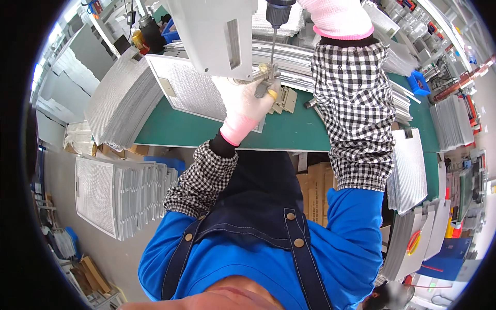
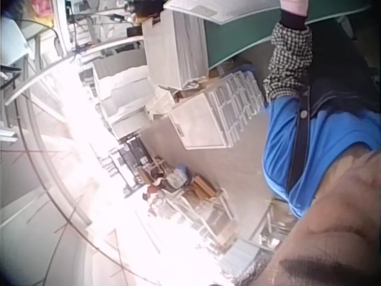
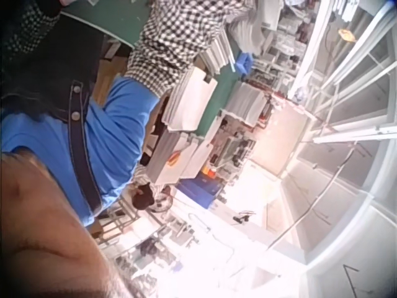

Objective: The person assembles air filters by hand at a factory workstation. They pick up a mesh filter, insert a cardboard spacer, and fit a white plastic frame around it. The person uses a hammer to tap the frame into place and a power tool to secure the assembly. Completed units are stacked on the table.

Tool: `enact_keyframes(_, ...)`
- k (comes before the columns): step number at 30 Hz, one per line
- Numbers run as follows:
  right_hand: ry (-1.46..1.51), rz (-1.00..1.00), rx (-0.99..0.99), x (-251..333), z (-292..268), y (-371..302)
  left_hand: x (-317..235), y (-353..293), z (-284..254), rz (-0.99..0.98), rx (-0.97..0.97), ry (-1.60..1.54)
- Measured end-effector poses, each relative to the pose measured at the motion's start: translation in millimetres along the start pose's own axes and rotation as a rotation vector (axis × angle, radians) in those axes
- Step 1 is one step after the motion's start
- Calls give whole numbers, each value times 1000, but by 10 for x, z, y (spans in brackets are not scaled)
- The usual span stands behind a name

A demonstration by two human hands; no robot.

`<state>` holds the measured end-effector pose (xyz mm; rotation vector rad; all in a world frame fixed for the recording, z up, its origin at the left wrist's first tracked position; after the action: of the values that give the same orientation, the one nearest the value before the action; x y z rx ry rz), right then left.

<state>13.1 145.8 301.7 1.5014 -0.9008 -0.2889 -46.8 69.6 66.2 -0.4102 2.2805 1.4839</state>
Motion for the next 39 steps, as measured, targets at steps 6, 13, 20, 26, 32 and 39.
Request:
enact_keyframes(6,0,59,-31,-287,-45,-245,230,-115,224,-148,112,-148)
enact_keyframes(13,3,82,-46,-421,-87,-389,-47,97,-157,2,114,19)
enact_keyframes(20,-25,80,-36,-446,-113,-375,-43,80,-113,28,31,11)
enact_keyframes(26,-22,76,-40,-488,-76,-403,-42,49,-157,10,98,-3)
enact_keyframes(32,-27,70,-47,-528,-50,-459,-1,6,-151,-18,88,-15)
enact_keyframes(39,-160,3,-129,-367,-440,-410,-65,-139,-684,63,29,-175)
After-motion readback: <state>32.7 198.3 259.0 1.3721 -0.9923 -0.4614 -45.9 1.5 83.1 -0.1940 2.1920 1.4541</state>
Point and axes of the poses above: each hand's wrist, its own y-axis towards the middle knuckle, its own z-axis out of the palm, x = y × z, the point moved 6 cm from there along y, towards the middle knuckle, and after that the axes turned 8 degrees about -z, right-handed, at the moved point
